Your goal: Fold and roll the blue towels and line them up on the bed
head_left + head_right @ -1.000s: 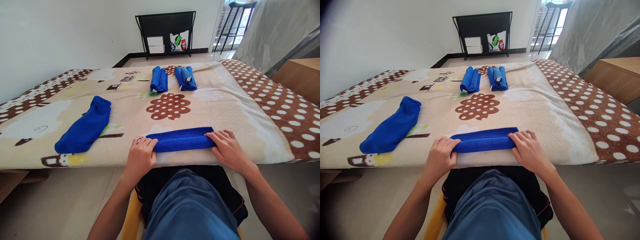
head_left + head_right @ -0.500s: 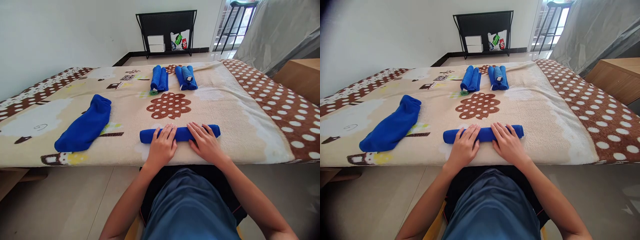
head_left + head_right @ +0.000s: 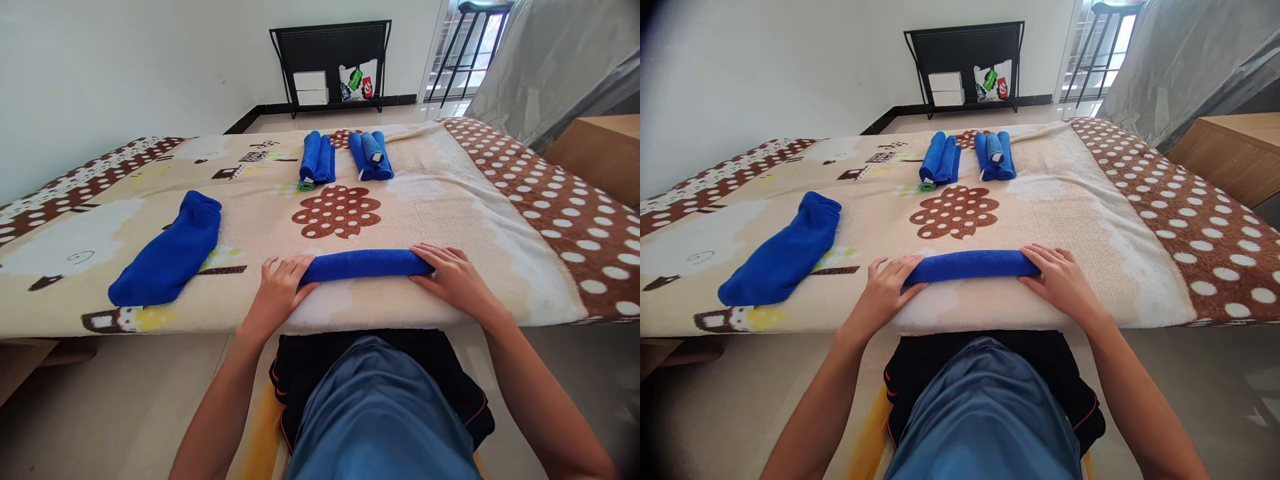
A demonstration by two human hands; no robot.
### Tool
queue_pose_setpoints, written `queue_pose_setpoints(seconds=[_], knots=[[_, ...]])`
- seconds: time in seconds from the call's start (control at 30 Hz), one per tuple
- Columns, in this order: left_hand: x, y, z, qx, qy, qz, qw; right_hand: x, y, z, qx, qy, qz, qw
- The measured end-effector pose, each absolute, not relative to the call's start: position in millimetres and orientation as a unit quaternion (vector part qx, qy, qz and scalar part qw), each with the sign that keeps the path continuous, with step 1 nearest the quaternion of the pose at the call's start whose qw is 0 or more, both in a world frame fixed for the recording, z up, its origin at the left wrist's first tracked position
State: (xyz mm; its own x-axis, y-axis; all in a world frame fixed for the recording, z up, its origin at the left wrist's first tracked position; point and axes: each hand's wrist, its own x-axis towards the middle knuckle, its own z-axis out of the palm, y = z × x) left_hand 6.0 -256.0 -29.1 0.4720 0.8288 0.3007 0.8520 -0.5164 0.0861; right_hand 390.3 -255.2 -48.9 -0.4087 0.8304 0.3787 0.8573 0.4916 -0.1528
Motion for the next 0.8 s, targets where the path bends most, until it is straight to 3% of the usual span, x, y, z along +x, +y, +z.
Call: queue_pose_setpoints(seconds=[0.57, 0.67, 0.8], knots=[[-14, -204, -12, -0.880, -0.469, -0.050, -0.051, 416, -194, -30, -0.501, -0.805, 0.217, 0.232], [-13, -211, -6, -0.876, -0.475, -0.053, -0.068, 415, -188, 4, -0.508, -0.792, 0.205, 0.269], [-3, -215, -2, -0.869, -0.460, -0.116, -0.139, 392, -190, 93, -0.489, -0.801, 0.124, 0.322]])
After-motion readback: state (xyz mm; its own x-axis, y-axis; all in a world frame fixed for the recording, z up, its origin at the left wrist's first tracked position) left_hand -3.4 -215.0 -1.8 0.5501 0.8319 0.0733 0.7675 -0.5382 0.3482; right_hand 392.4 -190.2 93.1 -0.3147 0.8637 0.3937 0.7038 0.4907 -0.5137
